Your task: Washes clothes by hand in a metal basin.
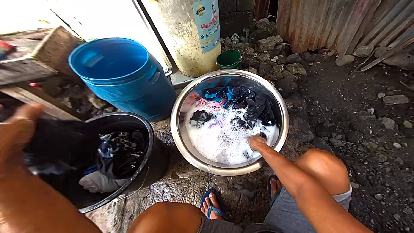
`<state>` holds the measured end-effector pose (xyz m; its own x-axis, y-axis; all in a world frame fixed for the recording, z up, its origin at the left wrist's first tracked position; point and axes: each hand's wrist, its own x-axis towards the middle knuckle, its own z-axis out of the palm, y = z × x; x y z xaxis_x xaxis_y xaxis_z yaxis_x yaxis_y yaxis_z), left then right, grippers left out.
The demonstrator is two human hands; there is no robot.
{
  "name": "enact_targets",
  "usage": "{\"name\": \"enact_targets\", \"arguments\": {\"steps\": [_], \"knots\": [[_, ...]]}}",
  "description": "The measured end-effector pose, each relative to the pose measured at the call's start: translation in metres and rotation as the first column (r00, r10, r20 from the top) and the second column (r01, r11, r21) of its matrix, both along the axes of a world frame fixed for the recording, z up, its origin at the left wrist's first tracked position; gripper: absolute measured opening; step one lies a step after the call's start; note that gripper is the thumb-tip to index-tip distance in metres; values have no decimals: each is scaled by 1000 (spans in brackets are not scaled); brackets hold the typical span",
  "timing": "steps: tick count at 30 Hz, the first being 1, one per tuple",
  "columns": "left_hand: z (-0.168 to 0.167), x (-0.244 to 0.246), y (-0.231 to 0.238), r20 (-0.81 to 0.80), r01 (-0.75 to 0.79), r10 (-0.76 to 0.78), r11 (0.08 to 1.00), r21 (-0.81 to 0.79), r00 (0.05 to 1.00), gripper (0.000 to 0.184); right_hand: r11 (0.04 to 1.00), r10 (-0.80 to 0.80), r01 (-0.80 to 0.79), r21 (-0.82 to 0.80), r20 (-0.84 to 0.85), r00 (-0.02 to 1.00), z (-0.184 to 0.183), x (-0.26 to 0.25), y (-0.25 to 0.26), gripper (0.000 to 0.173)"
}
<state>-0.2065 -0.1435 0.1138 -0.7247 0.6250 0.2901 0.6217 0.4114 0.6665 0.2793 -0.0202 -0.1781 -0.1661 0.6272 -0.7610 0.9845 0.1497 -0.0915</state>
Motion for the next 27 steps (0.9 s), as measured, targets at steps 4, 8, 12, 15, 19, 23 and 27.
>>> {"name": "enact_targets", "arguments": {"steps": [4, 8, 12, 15, 19, 23, 27], "knots": [[12, 39, 12, 20, 145, -144, 965, -219, 989, 53, 999, 34, -38, -28, -120, 992, 0, 2, 6, 39], [26, 101, 51, 95, 602, -605, 740, -300, 791, 27, 991, -100, 124, 56, -315, 944, 44, 0, 32, 38], [16, 181, 106, 202, 823, -856, 352, -446, 476, 24, 789, -399, 613, 34, -731, 554, 52, 23, 56, 32], [-28, 224, 150, 272, 810, -881, 184, -557, 387, 29, 673, -402, 739, -43, -859, 316, 79, 33, 61, 25], [-121, 278, 162, 414, 865, -829, 154, -478, 376, 45, 603, -308, 782, -156, -950, 48, 131, 35, 47, 17], [-210, 331, 149, 517, 913, -801, 84, -400, 300, 103, 532, -216, 825, -190, -973, -84, 169, 42, 35, 21], [-234, 352, 145, 435, 969, -870, 168, -180, 232, 64, 476, -95, 833, -283, -958, -270, 190, 42, 31, 15]]}}
